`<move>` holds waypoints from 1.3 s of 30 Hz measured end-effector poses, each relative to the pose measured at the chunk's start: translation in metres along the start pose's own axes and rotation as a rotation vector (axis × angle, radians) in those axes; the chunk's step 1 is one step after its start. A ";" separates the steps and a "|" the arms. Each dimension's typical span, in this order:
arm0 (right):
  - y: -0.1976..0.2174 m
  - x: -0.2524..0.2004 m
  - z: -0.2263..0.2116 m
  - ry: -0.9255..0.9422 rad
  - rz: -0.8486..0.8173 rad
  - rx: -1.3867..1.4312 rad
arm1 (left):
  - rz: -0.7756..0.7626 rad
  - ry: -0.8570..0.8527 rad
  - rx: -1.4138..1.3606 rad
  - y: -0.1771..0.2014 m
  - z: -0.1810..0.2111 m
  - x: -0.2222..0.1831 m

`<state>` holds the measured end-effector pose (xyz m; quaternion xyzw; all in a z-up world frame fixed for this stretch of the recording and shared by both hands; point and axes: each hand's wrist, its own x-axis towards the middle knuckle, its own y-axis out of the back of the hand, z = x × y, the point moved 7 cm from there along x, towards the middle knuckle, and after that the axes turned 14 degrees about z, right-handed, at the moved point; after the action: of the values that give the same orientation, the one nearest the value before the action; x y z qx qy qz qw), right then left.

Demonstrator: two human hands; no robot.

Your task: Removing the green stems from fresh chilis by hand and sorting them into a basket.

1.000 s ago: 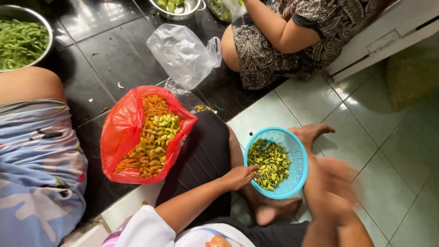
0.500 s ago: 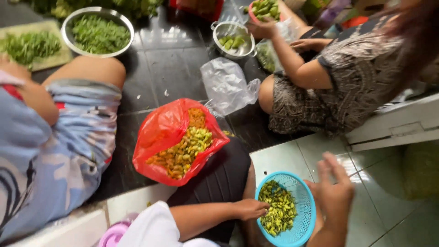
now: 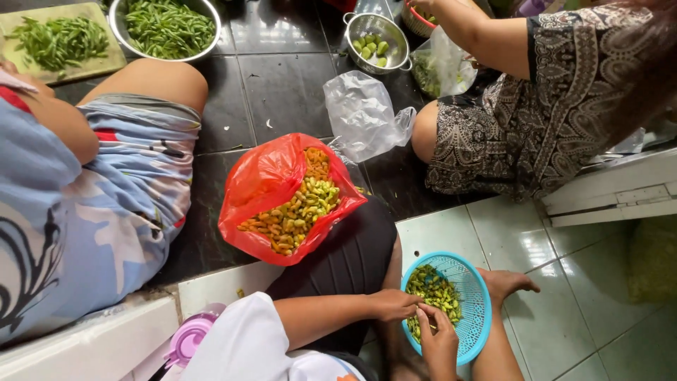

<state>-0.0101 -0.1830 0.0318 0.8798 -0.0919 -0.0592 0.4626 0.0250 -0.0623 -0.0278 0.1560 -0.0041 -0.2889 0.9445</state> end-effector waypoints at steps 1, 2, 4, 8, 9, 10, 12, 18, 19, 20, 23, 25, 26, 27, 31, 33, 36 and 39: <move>-0.003 -0.003 0.005 0.025 0.049 0.032 | -0.014 0.027 0.016 0.001 0.000 -0.002; -0.005 -0.009 0.013 0.043 0.101 0.064 | -0.037 0.052 0.032 -0.001 0.000 -0.006; -0.013 -0.010 0.012 0.180 0.130 0.114 | -0.030 0.029 0.053 0.002 0.000 -0.007; -0.015 -0.012 0.010 0.273 0.138 0.186 | -0.044 0.003 -0.008 0.006 0.006 -0.007; 0.000 -0.017 0.003 0.260 0.173 0.176 | -0.070 -0.025 -0.002 -0.004 0.009 -0.006; 0.000 -0.017 -0.001 0.154 0.111 0.133 | -0.083 -0.013 -0.038 -0.006 0.005 -0.004; 0.008 -0.016 -0.006 0.041 0.072 0.104 | -0.110 -0.014 -0.056 -0.011 0.001 0.000; -0.018 -0.015 0.037 -0.062 -0.146 0.389 | -0.174 0.168 -0.149 -0.036 -0.033 0.005; -0.021 -0.014 0.047 -0.031 -0.130 0.379 | -0.198 0.129 -0.210 -0.043 -0.035 0.007; -0.029 -0.018 0.055 -0.007 -0.113 0.381 | -0.227 0.098 -0.263 -0.048 -0.041 0.002; -0.021 -0.028 0.047 0.069 -0.038 0.306 | -0.238 0.208 -0.199 -0.086 -0.097 0.018; -0.016 -0.045 0.023 0.004 -0.012 0.324 | -0.258 0.207 -0.204 -0.088 -0.110 0.010; -0.003 -0.042 0.013 -0.020 0.013 0.320 | -0.244 0.177 -0.222 -0.090 -0.108 0.022; -0.009 -0.048 0.015 -0.029 0.032 0.313 | -0.262 0.165 -0.222 -0.083 -0.097 0.011; -0.012 -0.027 0.060 -0.180 0.183 0.537 | -0.280 0.069 -0.429 -0.069 -0.057 0.016; -0.007 -0.021 0.069 -0.264 0.211 0.633 | -0.255 0.107 -0.493 -0.075 -0.066 0.024; 0.007 -0.043 0.031 -0.362 0.161 0.695 | -0.095 -0.001 -0.103 -0.082 -0.084 0.002; 0.008 -0.032 -0.057 -0.246 -0.047 0.809 | -0.093 0.111 0.092 -0.050 -0.044 0.001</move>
<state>-0.0310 -0.1347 0.0712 0.9787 -0.1423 -0.1334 0.0642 0.0030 -0.0887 -0.0848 0.2150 0.0422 -0.3230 0.9207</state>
